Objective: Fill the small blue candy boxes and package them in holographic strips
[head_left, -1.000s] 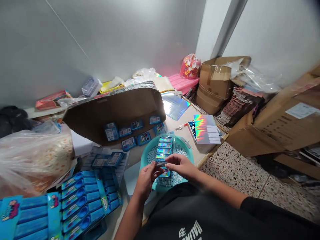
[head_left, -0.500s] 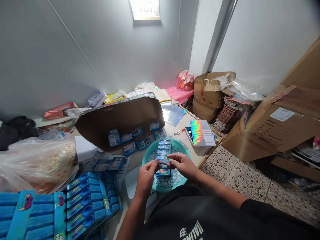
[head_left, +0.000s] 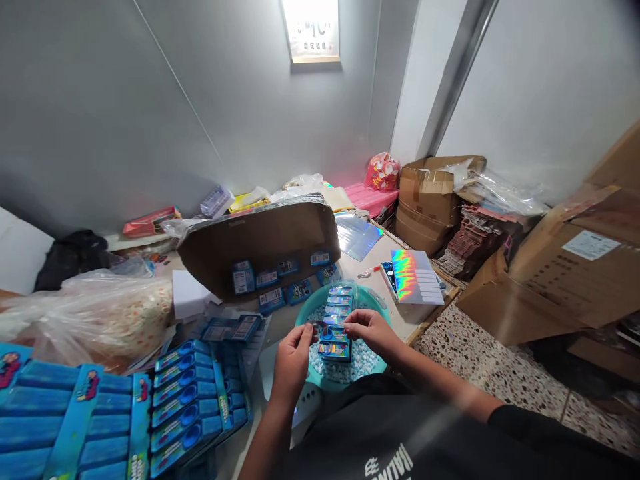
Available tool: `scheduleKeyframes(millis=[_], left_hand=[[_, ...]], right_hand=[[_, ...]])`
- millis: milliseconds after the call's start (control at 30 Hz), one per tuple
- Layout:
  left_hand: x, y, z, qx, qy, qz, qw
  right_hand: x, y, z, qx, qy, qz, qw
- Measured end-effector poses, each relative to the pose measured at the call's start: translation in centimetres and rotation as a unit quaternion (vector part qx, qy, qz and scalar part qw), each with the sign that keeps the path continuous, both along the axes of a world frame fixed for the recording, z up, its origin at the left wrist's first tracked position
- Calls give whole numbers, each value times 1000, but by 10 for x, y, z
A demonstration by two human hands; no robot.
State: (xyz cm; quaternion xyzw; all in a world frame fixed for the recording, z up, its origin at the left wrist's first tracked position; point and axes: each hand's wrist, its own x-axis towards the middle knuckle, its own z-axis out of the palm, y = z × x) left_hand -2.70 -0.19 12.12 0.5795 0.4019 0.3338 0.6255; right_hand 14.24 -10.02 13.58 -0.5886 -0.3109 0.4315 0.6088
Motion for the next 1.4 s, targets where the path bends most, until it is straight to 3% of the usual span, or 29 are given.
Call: scheduleKeyframes(millis=[167, 367, 633, 733, 833, 933, 1033, 1167, 1233, 1333, 1400], left_hand=[[3, -5, -1, -82, -50, -23, 995], [5, -11, 8, -130, -79, -16, 988], [3, -15, 13, -152, -95, 6, 984], [1, -15, 13, -143, -92, 11, 985], [-1, -16, 15, -121, -83, 8, 989], [-2, -18, 18, -81, -66, -1, 995], [-4, -19, 24, -23, -33, -8, 999], [-8, -19, 36, 60, 31, -30, 997], [-10, -19, 43, 100, 59, -57, 992], [-13, -19, 50, 183, 118, -112, 970], [-14, -21, 53, 234, 160, -135, 949]], right_hand=[[1, 6, 6, 0, -27, 56, 998], [-2, 8, 9, -2, -149, 82, 985], [-5, 11, -1, 134, -311, 59, 939], [-2, 12, 2, 145, -328, 37, 933], [-1, 15, 7, 111, -286, 28, 951], [1, 18, 9, 65, -167, 48, 983], [6, 18, 8, 39, -141, 78, 986], [11, 14, 22, 70, -299, 104, 946], [11, 13, 36, 108, -351, 156, 917], [6, 16, 55, 146, -400, 237, 873], [2, 19, 60, 162, -428, 251, 853]])
